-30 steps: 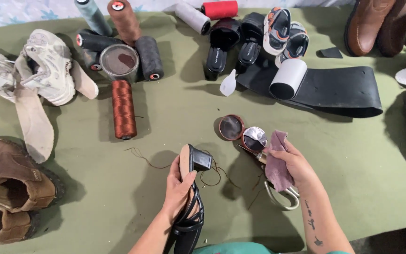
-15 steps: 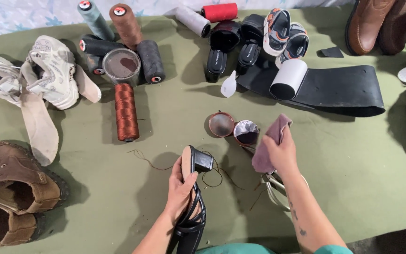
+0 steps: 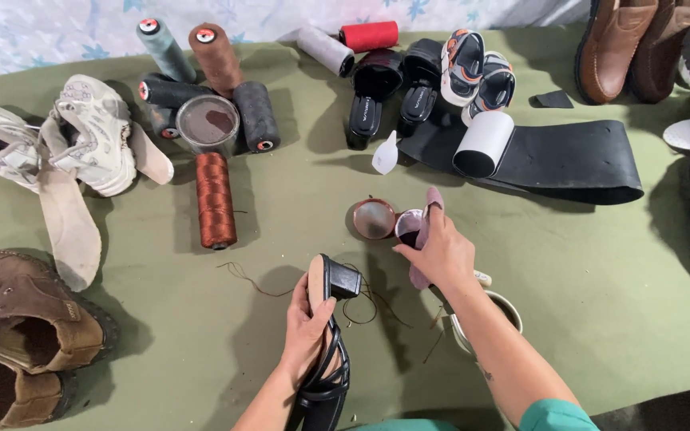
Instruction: The person cleans a black high-heeled shoe with a cloth, wiping the sole, heel, and upper surfaces. They repeatedly dip the cloth into a small container of liquid and continue wiping different parts of the shoe.
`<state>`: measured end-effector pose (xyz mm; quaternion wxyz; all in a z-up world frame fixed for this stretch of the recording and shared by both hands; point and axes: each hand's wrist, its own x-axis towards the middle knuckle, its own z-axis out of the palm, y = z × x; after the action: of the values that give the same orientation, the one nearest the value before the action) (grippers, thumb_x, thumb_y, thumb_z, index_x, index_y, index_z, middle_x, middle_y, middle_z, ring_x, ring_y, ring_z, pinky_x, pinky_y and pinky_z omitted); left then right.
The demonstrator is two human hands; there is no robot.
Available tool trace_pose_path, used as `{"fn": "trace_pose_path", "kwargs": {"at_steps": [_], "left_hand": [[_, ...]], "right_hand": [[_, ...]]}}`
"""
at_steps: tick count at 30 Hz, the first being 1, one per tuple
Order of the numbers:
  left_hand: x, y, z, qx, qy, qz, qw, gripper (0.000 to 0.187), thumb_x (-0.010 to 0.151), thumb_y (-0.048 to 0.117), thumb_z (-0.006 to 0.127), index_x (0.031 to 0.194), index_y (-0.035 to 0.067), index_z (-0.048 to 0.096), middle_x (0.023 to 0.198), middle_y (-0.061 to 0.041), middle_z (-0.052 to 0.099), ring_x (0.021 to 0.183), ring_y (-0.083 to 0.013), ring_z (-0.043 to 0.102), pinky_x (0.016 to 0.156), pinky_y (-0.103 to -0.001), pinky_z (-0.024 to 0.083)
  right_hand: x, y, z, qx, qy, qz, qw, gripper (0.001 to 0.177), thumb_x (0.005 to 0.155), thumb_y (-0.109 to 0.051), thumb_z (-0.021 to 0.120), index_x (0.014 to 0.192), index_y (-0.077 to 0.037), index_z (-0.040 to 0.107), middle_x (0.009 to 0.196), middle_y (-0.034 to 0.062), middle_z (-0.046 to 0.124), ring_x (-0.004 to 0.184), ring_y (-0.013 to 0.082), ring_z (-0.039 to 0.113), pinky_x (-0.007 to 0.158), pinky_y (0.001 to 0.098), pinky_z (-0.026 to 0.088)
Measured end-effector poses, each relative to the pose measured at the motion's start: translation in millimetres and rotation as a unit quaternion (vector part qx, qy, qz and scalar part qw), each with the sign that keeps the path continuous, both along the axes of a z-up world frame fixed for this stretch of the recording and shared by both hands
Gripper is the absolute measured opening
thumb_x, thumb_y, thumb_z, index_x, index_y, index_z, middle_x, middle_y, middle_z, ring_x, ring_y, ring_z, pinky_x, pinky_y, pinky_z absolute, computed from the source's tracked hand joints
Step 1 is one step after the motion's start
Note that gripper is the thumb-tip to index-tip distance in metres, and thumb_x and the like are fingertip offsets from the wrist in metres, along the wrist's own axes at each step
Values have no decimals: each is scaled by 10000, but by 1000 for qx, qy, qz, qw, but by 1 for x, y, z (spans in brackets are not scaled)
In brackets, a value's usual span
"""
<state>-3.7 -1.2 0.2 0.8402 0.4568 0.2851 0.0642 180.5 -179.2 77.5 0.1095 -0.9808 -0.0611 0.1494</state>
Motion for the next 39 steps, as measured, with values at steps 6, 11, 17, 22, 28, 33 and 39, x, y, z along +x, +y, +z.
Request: {"fn": "trace_pose_path", "kwargs": {"at_steps": [6,11,17,22,28,33,39], "left_hand": [[1,-1,0,-2,-5,2,1000,874,758,253,762,1529,51,404,1449,-131,604,1261,-214,602,1083,-344,468],[1,1,-16,-12,-4,2,1000,880,762,224,771,1543,73,395,1413,-129,623,1186,-215,624,1004,-351,514],[2,2,-13,11,16,-14,1000,864,762,229,769,1536,98,407,1446,-69,605,1238,-162,584,1050,-314,453],[4,6,-52,53,-64,-7,997,892,791,246,810,1537,27,372,1378,-172,628,1225,-240,624,1031,-411,514],[-1,-2,-62,70,-158,21,985,893,821,178,857,1537,-22,363,1259,-201,666,1148,-252,645,1010,-449,530],[-1,4,-54,94,-142,25,985,625,1013,303,605,1517,-17,420,1267,-179,660,1165,-213,596,1024,-460,501],[-3,4,-42,204,-80,4,976,493,1092,281,433,1483,-12,495,1258,-264,678,1180,-290,632,1033,-507,479]], "right_hand": [[30,2,8,33,-41,6,999,1208,769,-586,805,1651,-159,98,1180,133,702,972,389,706,744,497,582],[30,7,55,129,35,-88,987,1072,753,-516,843,1552,-53,298,1541,142,483,1354,382,514,1065,542,460],[-6,-47,-33,401,37,-206,892,611,894,-361,666,1411,-51,571,1401,82,643,1272,164,575,1101,344,442],[-56,-36,-86,400,102,43,910,226,906,-230,731,1117,-161,768,863,27,773,776,159,714,791,324,586],[-59,28,-59,329,-6,271,905,183,928,-244,671,1097,-211,735,881,61,722,844,301,730,746,397,582],[-85,9,-110,239,-105,358,897,149,867,-250,641,985,-200,718,903,89,707,805,346,729,695,438,588],[-77,13,-91,211,-128,397,884,108,851,-265,618,887,-199,695,860,65,680,724,320,715,622,407,575]]}}
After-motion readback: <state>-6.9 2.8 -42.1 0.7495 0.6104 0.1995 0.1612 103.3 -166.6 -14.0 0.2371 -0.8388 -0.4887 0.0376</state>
